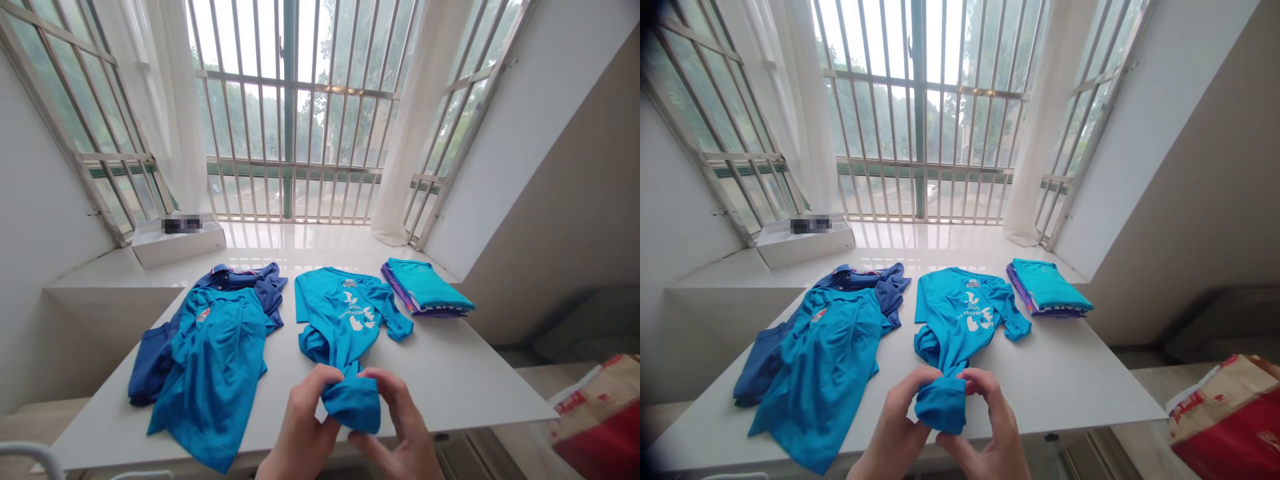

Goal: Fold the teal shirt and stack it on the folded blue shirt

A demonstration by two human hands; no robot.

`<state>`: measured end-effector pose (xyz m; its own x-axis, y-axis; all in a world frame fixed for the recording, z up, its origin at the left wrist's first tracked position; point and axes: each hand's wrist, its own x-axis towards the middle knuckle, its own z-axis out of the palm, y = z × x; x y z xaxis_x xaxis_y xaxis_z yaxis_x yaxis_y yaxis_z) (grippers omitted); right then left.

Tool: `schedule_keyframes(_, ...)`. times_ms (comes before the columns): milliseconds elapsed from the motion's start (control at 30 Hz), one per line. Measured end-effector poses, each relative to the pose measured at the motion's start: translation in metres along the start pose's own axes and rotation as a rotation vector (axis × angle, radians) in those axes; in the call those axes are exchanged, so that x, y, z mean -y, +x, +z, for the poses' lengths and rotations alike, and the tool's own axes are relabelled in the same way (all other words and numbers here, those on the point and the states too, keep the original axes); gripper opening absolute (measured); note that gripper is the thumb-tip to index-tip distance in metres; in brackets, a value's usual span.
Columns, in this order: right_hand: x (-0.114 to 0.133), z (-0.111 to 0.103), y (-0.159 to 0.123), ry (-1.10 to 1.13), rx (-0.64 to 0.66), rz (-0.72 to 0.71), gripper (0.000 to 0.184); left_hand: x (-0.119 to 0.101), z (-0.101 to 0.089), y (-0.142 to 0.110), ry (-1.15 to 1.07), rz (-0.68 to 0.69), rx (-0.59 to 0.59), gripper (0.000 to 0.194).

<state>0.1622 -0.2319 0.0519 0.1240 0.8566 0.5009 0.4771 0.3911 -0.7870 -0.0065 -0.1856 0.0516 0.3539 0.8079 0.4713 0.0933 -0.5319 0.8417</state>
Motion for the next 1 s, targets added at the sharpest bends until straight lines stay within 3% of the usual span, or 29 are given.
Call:
schedule_keyframes(67,-0.004,0.011,-0.003,0.0,0.059,-0.023,0.054,-0.001,-0.006,-0.002,-0.047,-0.031,-0.052,0.017)
schedule_keyframes(200,-0.011,0.028,0.003,0.013,0.019,-0.03,0.021,-0.002,-0.009,0.002,-0.075,-0.019,-0.087,0.018)
schedule_keyframes(267,-0.014,0.029,0.009,0.031,0.009,0.012,0.016,-0.002,-0.01,0.008,-0.064,0.001,-0.12,0.017)
schedule_keyframes(400,-0.019,0.017,0.033,0.035,-0.067,0.096,0.022,-0.002,-0.02,0.027,0.025,0.024,-0.265,0.013)
schedule_keyframes(500,-0.019,0.002,0.06,-0.082,-0.167,0.041,0.025,-0.007,-0.033,0.047,0.099,0.036,-0.392,0.016)
schedule_keyframes(667,-0.011,-0.014,0.093,-0.216,-0.268,-0.097,0.034,-0.024,-0.051,0.076,0.174,0.058,-0.379,0.022)
schedule_keyframes(733,-0.009,-0.017,0.09,-0.201,-0.2,-0.121,0.034,-0.03,-0.056,0.08,0.17,0.063,-0.354,0.026)
schedule_keyframes(867,-0.018,-0.02,0.061,-0.043,0.173,-0.123,0.043,-0.032,-0.065,0.067,0.043,-0.007,-0.363,0.037)
schedule_keyframes(933,-0.032,-0.022,0.051,-0.051,0.206,-0.024,0.046,-0.031,-0.07,0.053,-0.103,-0.066,-0.302,0.041)
schedule_keyframes(1000,-0.052,-0.024,0.051,-0.153,0.122,0.117,0.041,-0.031,-0.077,0.038,-0.171,-0.107,-0.251,0.046)
